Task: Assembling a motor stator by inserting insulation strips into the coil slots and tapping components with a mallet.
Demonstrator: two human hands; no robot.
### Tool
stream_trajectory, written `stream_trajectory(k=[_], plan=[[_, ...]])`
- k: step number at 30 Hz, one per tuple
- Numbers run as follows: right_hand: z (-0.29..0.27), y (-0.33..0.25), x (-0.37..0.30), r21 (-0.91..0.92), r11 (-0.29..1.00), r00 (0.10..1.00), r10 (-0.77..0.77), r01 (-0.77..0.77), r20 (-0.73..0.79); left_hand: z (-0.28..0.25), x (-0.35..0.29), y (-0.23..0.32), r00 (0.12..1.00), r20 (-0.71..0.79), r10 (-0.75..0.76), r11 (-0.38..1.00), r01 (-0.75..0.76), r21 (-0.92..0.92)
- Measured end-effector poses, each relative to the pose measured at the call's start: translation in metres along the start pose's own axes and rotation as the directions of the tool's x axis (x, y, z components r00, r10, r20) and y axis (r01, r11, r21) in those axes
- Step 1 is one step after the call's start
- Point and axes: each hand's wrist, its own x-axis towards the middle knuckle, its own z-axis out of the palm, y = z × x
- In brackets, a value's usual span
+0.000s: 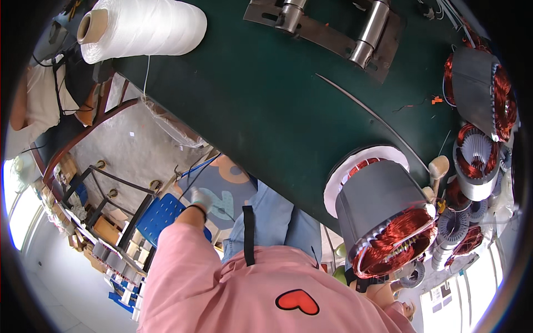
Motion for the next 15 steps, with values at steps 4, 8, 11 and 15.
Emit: stream_trajectory(k=[4,8,11,15], plan=[[0.002,-0.003,0.005,-0.025,1.0,1.0,-0.004,0.004,0.017,0.082,-0.102,-0.048,0.883,0.286,-0.372,0.813,0.459,-0.358],[0.003,0.002,0.009,-0.051,0.999,1.0,-0.014,0.015,0.023,0.043,-0.109,-0.04,0.974,0.224,0.035,0.978,0.013,-0.209],[0.004,0.006,0.014,-0.069,0.997,0.999,-0.033,0.035,0.023,-0.062,-0.021,0.0,0.627,-0.778,0.025,0.893,-0.365,-0.265],[0.002,0.012,0.019,-0.073,0.994,0.997,-0.078,0.078,-0.003,-0.205,0.077,0.028,0.636,-0.77,0.05,0.929,-0.312,-0.198]])
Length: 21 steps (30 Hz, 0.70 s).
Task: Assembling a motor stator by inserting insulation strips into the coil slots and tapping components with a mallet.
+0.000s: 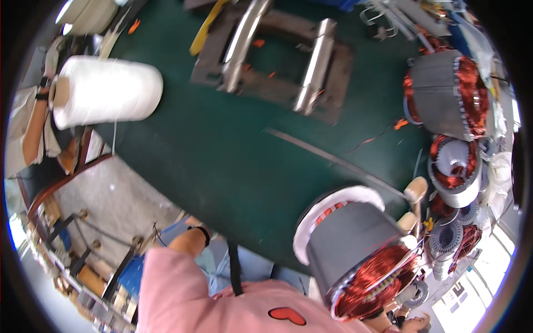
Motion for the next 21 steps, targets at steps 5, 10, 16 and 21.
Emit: stream_trajectory(k=[5,10,16,21], plan=[[-0.004,0.005,-0.002,0.062,0.997,0.998,-0.051,0.054,-0.046,-0.06,0.065,0.003,0.982,0.172,-0.077,0.983,0.046,0.176],[-0.003,0.005,-0.006,0.122,0.98,0.987,-0.15,0.155,-0.056,-0.118,0.047,-0.012,0.979,0.19,-0.069,0.982,0.034,0.183],[0.001,0.014,-0.018,-0.002,0.977,0.977,-0.211,0.211,0.016,-0.205,0.007,-0.017,0.989,0.147,0.022,0.987,-0.045,0.157],[0.026,0.05,-0.031,-0.209,0.782,0.794,-0.606,0.587,-0.036,-0.257,-0.037,0.012,0.959,0.161,0.234,0.923,-0.271,0.274]])
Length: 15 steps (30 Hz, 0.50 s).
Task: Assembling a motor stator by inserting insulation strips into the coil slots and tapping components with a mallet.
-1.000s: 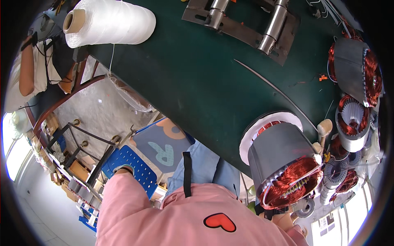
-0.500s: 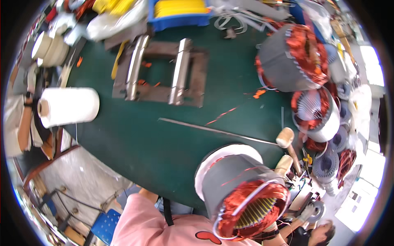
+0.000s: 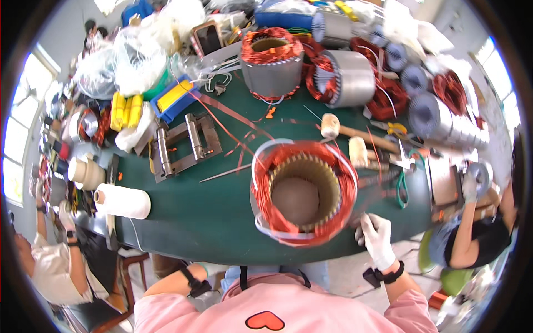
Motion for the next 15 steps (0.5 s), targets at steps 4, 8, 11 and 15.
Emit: stream_trajectory(k=[4,8,11,15], plan=[[0.038,0.023,-0.034,-0.449,0.688,0.685,-0.699,0.57,-0.203,-0.029,-0.058,0.059,0.916,0.017,0.402,0.89,-0.395,0.227],[0.057,0.028,-0.059,-0.029,0.777,0.738,-0.608,0.629,-0.292,-0.089,-0.11,0.098,0.703,-0.497,0.509,0.796,-0.604,-0.038],[0.057,-0.004,-0.045,-0.171,0.622,0.583,-0.78,0.764,-0.228,-0.148,-0.097,0.114,0.472,-0.834,0.288,0.735,-0.667,-0.123],[0.048,-0.096,0.009,0.262,0.756,0.788,-0.614,0.599,-0.031,-0.223,-0.038,0.15,0.711,-0.66,0.242,0.501,-0.674,-0.543]])
